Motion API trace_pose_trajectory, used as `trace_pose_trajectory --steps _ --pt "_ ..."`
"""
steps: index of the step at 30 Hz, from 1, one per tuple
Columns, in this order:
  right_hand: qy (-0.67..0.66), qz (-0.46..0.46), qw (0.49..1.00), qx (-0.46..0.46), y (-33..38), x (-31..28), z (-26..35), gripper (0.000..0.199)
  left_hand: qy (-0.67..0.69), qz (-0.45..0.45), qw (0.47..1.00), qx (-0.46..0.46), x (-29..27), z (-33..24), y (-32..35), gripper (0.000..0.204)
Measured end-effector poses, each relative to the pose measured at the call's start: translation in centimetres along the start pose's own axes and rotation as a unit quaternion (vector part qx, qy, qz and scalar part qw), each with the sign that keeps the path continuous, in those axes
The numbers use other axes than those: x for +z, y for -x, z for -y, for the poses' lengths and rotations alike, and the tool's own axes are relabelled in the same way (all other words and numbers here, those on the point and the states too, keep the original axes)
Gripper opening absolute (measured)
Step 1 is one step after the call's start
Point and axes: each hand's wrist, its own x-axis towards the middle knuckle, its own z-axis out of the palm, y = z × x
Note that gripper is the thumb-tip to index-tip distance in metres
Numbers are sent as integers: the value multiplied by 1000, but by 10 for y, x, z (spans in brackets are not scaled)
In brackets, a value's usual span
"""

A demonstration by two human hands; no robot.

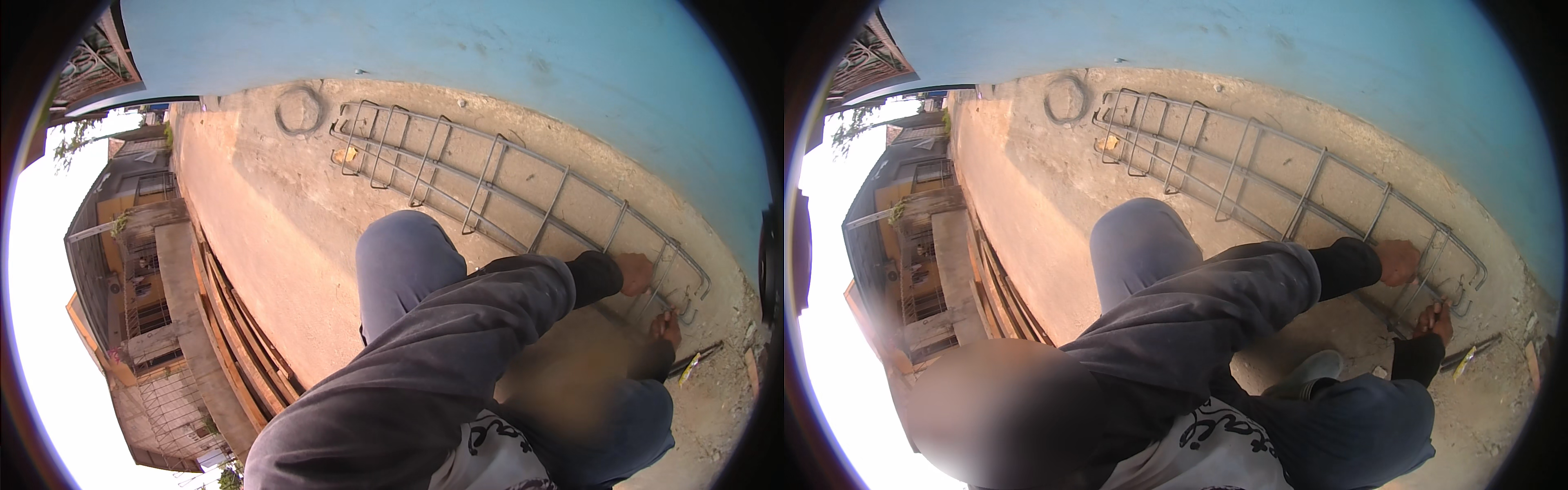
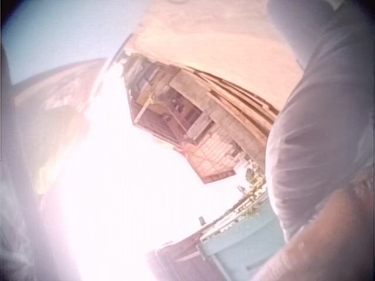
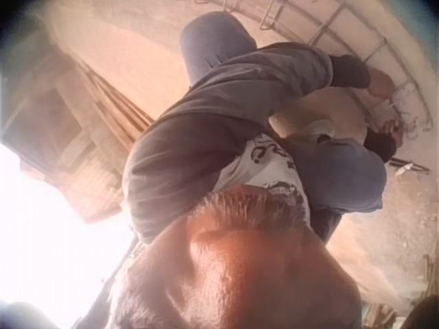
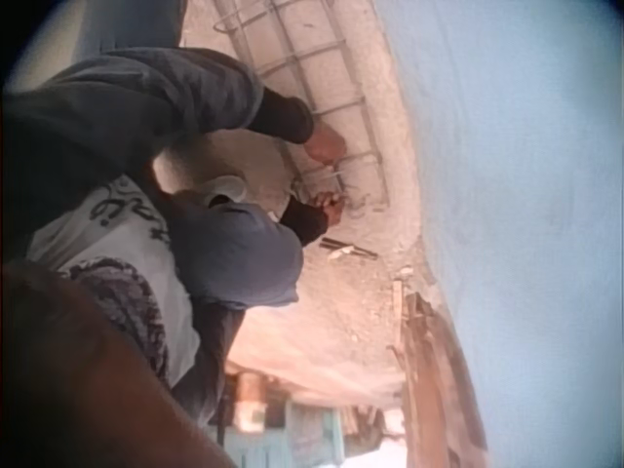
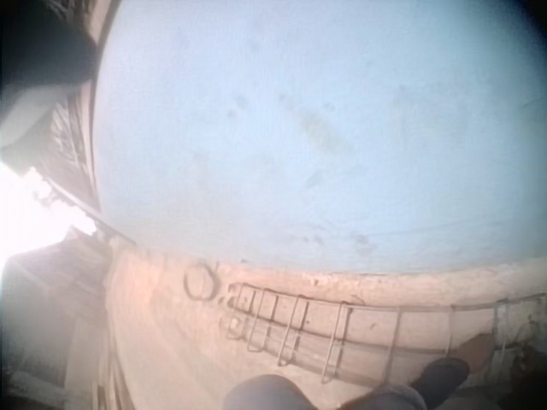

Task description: The person kneels on a concrete surface and uses pliers to twist wire ties around a metal grid frame. They repeatedly pick up wire ties, position them at intersections, and twist them to secure the grid structure.

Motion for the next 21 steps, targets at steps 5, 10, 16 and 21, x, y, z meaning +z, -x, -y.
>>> trace_pose_trajectory --steps 5,10,16,21 --pt "-3 8 1000 -19 1 -1 2 28 14 27 999 -12 -5 -2 -1 34" --pt "-17 15 1000 -21 48 26 20 32 43 16 999 7 -3 -7 -6 38" --pt "154 80 982 73 69 33 20 33 20 65 997 -31 -15 -1 -9 38" --pt "156 -3 984 81 90 41 25 37 53 101 993 7 -6 -18 -15 42"
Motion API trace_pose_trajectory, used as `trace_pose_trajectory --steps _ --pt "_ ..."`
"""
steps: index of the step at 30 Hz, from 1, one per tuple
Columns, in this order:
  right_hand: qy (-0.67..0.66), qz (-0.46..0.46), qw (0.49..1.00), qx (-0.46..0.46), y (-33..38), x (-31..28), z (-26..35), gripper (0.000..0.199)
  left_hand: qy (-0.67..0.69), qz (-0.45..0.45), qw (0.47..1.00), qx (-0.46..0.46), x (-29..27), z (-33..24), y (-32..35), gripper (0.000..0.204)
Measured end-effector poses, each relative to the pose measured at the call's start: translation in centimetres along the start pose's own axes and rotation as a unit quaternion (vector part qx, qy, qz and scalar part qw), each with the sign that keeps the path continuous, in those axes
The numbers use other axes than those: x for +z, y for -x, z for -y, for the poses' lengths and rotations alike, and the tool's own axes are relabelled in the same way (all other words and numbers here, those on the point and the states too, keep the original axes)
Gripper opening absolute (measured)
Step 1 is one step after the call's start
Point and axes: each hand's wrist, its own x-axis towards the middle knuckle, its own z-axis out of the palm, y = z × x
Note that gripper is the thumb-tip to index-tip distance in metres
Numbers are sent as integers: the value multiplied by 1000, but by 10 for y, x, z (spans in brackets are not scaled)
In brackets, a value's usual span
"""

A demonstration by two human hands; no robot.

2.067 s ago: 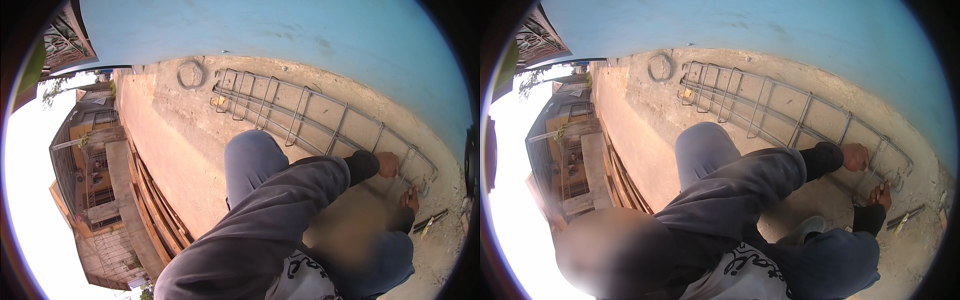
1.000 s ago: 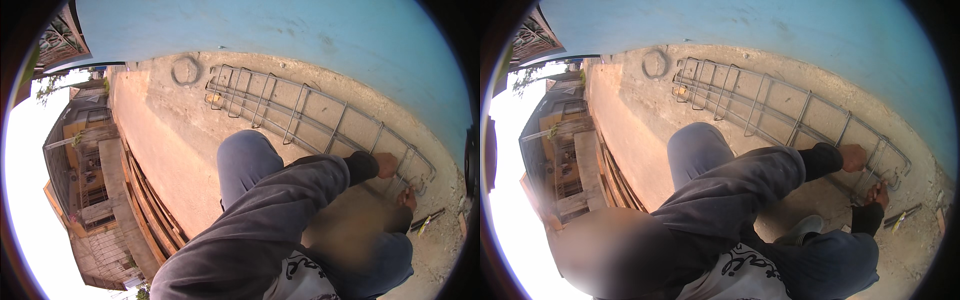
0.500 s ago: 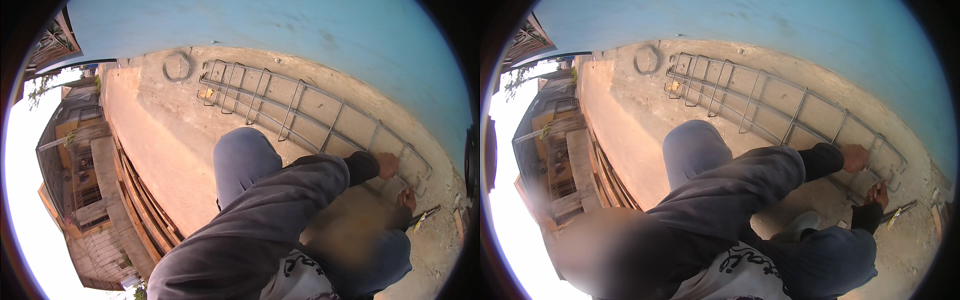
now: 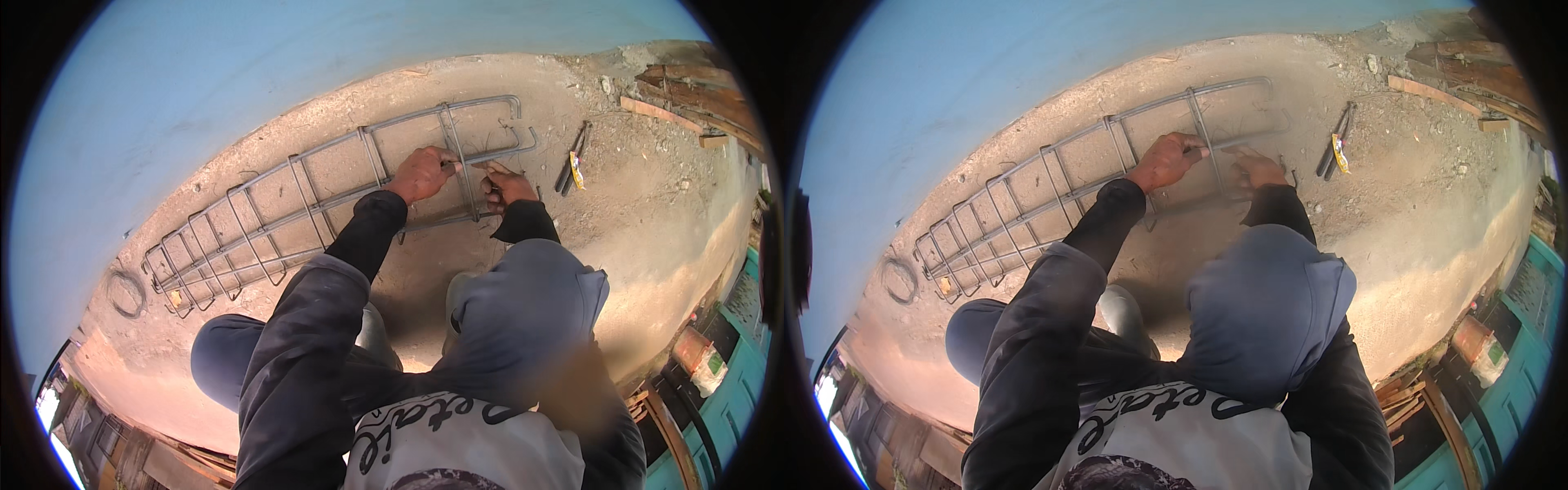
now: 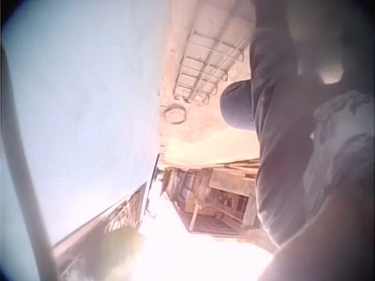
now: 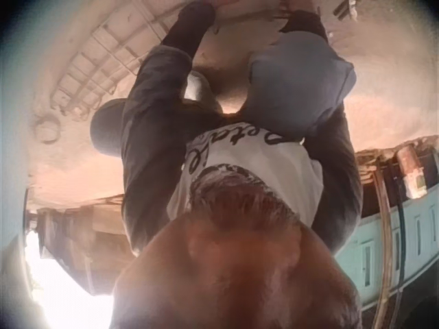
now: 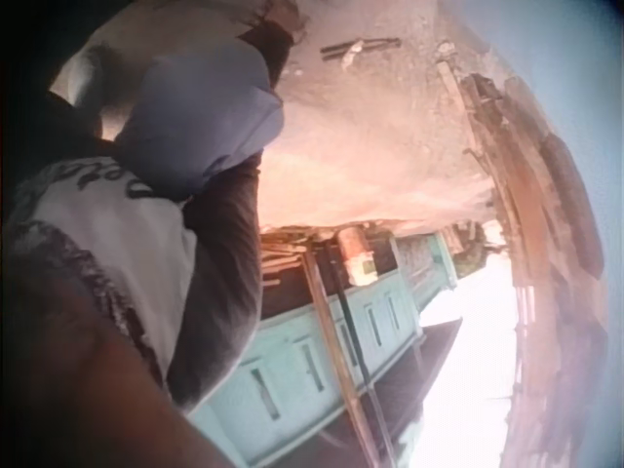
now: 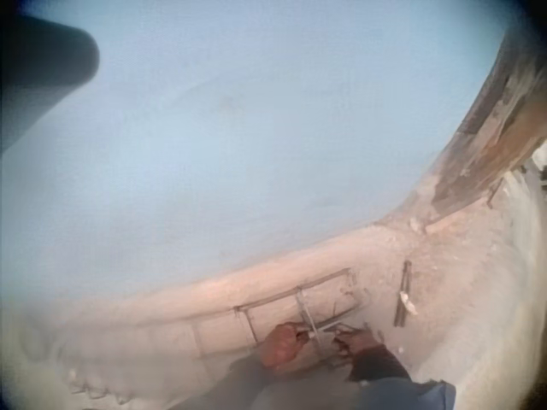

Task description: The person kneels on a concrete surface and uses pliers to twist wire ties around a metal grid frame. They repeatedly pick up wire ties, position them at intersections, and twist them to secure the grid structure.

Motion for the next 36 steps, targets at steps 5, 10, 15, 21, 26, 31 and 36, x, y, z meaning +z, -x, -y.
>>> trace_pose_trajectory --steps 5,10,15,21,26,31,36 --pt "-77 42 996 0 -13 11 -11 27 -6 -33 999 13 -2 14 4 39" --pt "-139 70 987 25 -28 7 -21 17 0 -13 1000 -9 2 7 0 40" --pt "-212 124 969 35 -29 22 -19 16 2 -7 1000 -29 -13 1 9 40" --pt "-176 146 973 21 -42 5 -23 16 -1 3 999 -43 -7 -6 5 43" --pt "-123 114 986 0 -44 18 -18 16 4 0 999 -46 -7 -1 5 45" --pt "-166 205 964 -28 -48 10 -24 13 8 -10 999 -31 -6 4 2 47" --pt "-183 191 963 -46 -50 12 -28 11 37 14 997 -61 -10 1 3 47"
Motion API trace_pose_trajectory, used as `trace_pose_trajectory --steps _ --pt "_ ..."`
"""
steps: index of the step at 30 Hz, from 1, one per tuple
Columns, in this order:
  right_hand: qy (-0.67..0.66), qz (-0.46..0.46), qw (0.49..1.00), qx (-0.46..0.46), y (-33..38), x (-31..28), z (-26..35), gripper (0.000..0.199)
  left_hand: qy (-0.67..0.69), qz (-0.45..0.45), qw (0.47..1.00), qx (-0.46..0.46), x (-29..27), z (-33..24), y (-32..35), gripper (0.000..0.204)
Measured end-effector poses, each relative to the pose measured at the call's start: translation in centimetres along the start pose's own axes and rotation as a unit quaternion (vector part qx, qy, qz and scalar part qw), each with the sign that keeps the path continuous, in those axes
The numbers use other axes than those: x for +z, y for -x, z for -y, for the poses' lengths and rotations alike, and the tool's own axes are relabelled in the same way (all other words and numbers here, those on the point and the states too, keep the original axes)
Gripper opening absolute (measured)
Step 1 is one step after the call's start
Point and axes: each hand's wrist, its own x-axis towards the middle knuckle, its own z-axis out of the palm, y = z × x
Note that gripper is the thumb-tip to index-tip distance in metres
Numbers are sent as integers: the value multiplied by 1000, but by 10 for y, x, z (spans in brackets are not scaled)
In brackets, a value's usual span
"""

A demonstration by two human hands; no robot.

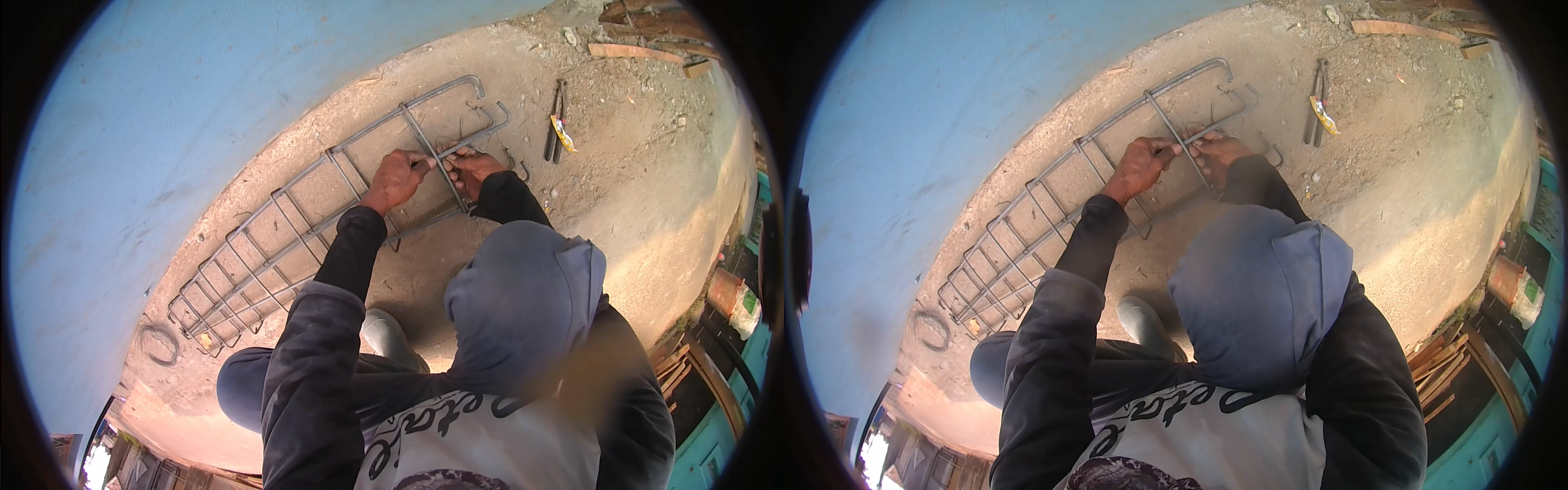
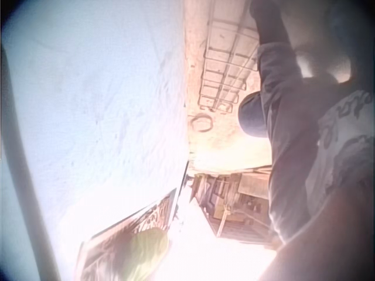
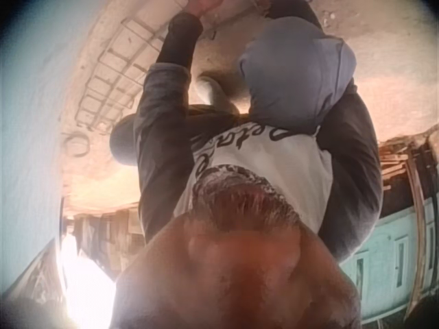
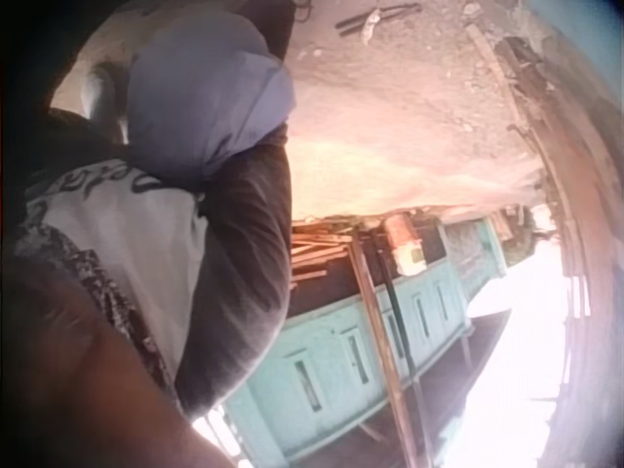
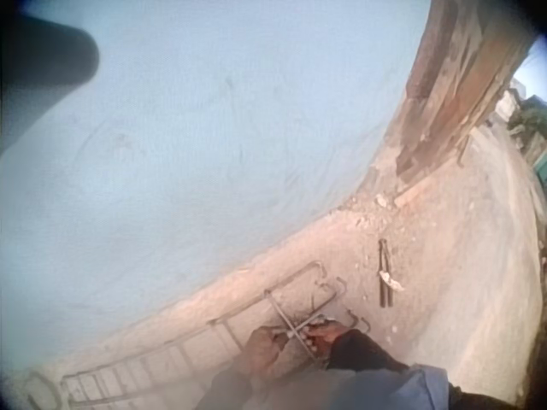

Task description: The person kneels on a concrete surface and uses pliers to twist wire ties around a metal grid frame. They repeatedly pick up wire ties, position them at intersections, and twist them to secure the grid structure.

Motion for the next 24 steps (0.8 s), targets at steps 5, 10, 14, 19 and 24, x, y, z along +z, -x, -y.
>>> trace_pose_trajectory --steps 5,10,14,19,24 --pt "12 -17 997 70 -1 4 12 9 2 -3 1000 3 -1 -2 3 47" --pt "35 -14 999 39 -11 3 1 12 -2 -8 1000 5 0 0 -1 48" --pt "-2 -30 1000 7 -13 -1 -6 13 -18 -11 1000 16 2 0 0 49" --pt "-30 -35 999 -17 -13 0 -3 10 -26 -16 999 24 0 2 -3 49" --pt "40 -1 999 -8 -20 -1 -1 8 -21 -23 999 34 0 6 -4 49"
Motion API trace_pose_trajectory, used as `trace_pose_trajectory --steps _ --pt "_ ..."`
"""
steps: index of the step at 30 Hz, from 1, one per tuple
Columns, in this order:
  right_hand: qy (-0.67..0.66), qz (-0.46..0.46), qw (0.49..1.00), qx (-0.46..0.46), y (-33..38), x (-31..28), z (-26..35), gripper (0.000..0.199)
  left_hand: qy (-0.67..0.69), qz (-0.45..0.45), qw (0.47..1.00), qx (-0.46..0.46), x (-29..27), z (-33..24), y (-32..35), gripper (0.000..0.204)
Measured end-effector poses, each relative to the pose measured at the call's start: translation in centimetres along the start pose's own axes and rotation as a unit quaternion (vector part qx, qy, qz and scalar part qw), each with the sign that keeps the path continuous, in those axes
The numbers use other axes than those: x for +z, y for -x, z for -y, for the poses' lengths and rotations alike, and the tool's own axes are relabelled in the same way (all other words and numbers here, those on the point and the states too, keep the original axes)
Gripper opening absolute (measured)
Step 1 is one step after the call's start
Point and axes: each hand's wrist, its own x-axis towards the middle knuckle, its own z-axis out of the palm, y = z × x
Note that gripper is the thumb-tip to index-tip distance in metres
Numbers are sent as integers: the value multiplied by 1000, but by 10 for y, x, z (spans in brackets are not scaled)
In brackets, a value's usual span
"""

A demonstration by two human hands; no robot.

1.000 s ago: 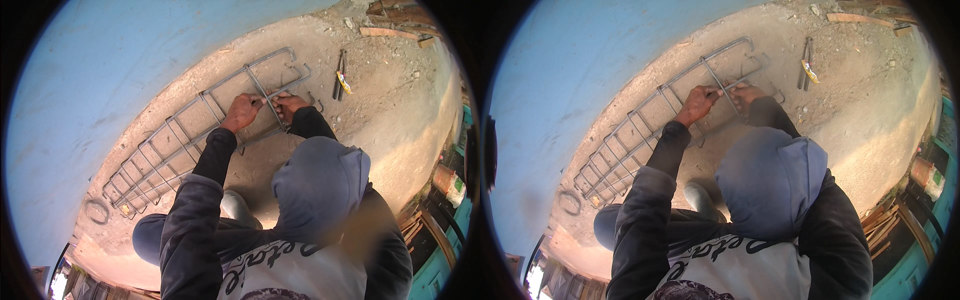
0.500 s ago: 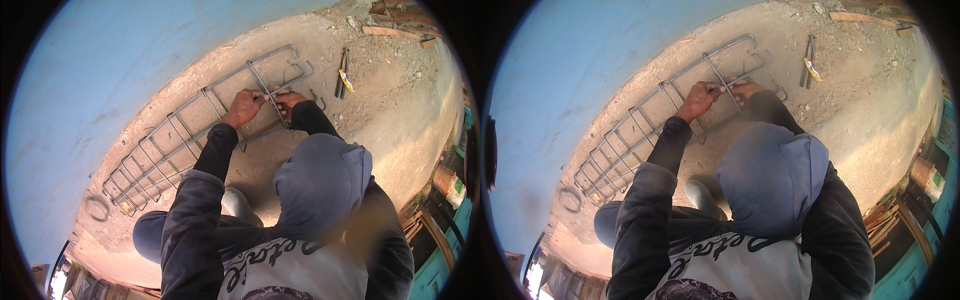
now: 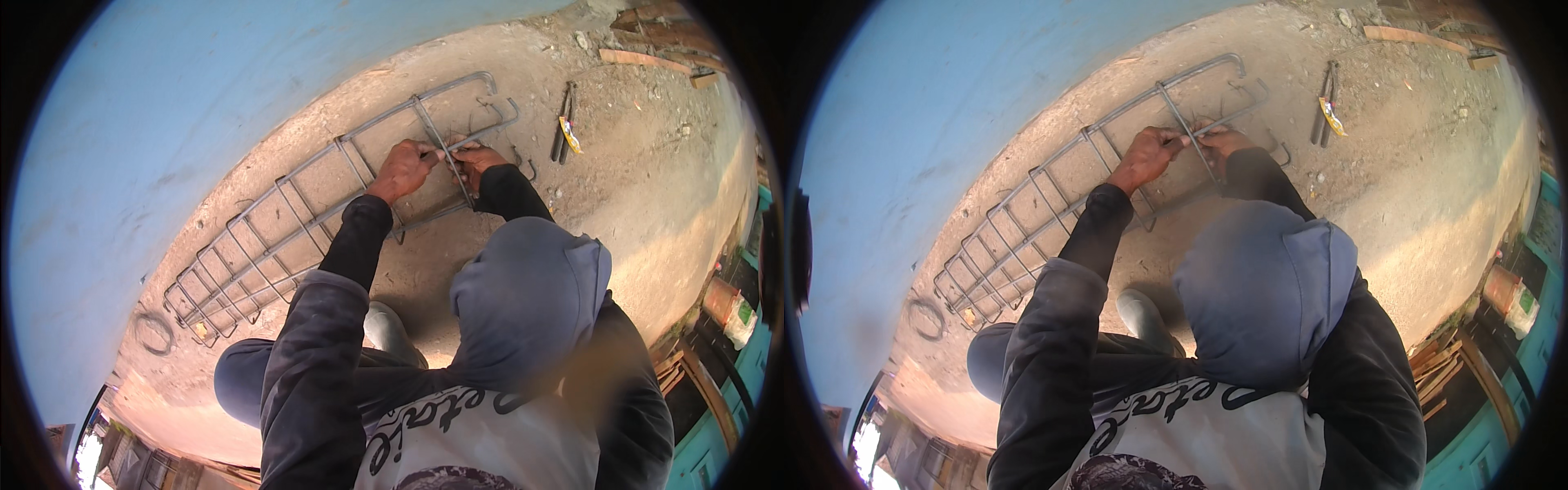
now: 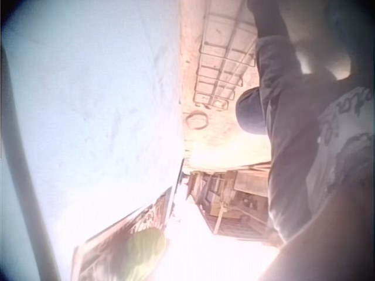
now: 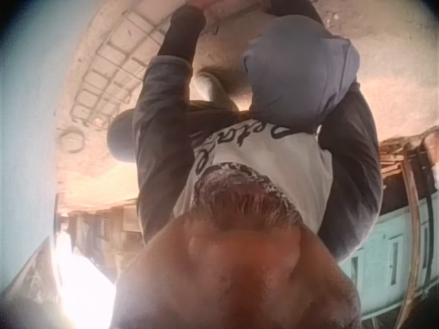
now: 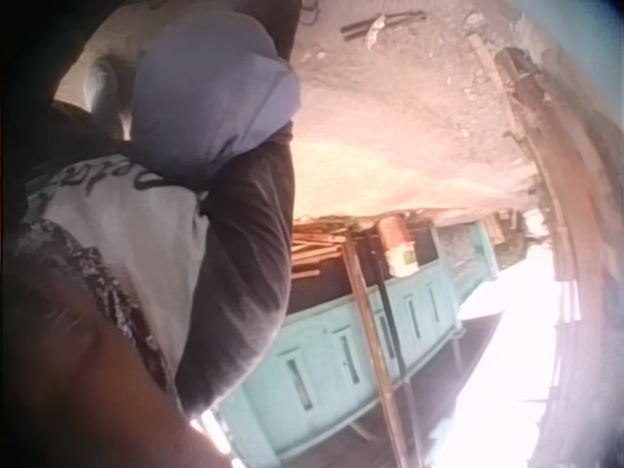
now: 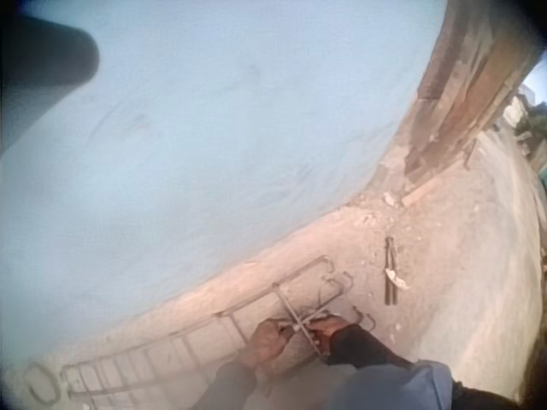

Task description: The person kneels on a concrete surface and uses pliers to twist wire ties around a metal grid frame. They repeatedly pick up wire ties, position them at intersections, and twist them to secure the grid structure.

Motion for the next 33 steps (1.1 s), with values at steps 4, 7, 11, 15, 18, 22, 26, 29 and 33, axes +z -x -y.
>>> trace_pose_trajectory --steps 4,7,11,15,18,22,26,29,33 --pt "-39 2 999 -15 1 1 -2 12 -2 -5 999 -34 -1 -4 1 47" --pt "-43 0 999 -22 1 -5 -3 13 70 -12 997 -38 -3 -12 5 46" --pt "-37 9 999 -37 1 -5 -5 11 67 -14 994 -84 -7 -21 5 49" --pt "-61 23 997 -35 8 1 2 10 136 -2 983 -122 -9 -21 0 47" --pt "-105 47 993 -26 12 1 6 11 172 17 978 -117 -9 -20 -2 44" --pt "-64 -22 998 -2 8 21 9 19 218 16 965 -141 -10 -14 -4 41" --pt "-8 -14 1000 -1 10 32 12 27 204 22 964 -167 -15 -21 -1 41" --pt "-12 -43 999 3 9 14 11 27 235 44 958 -161 -13 -28 -4 41" --pt "28 -56 998 -11 5 14 7 29 211 68 965 -142 -19 -20 -4 45"
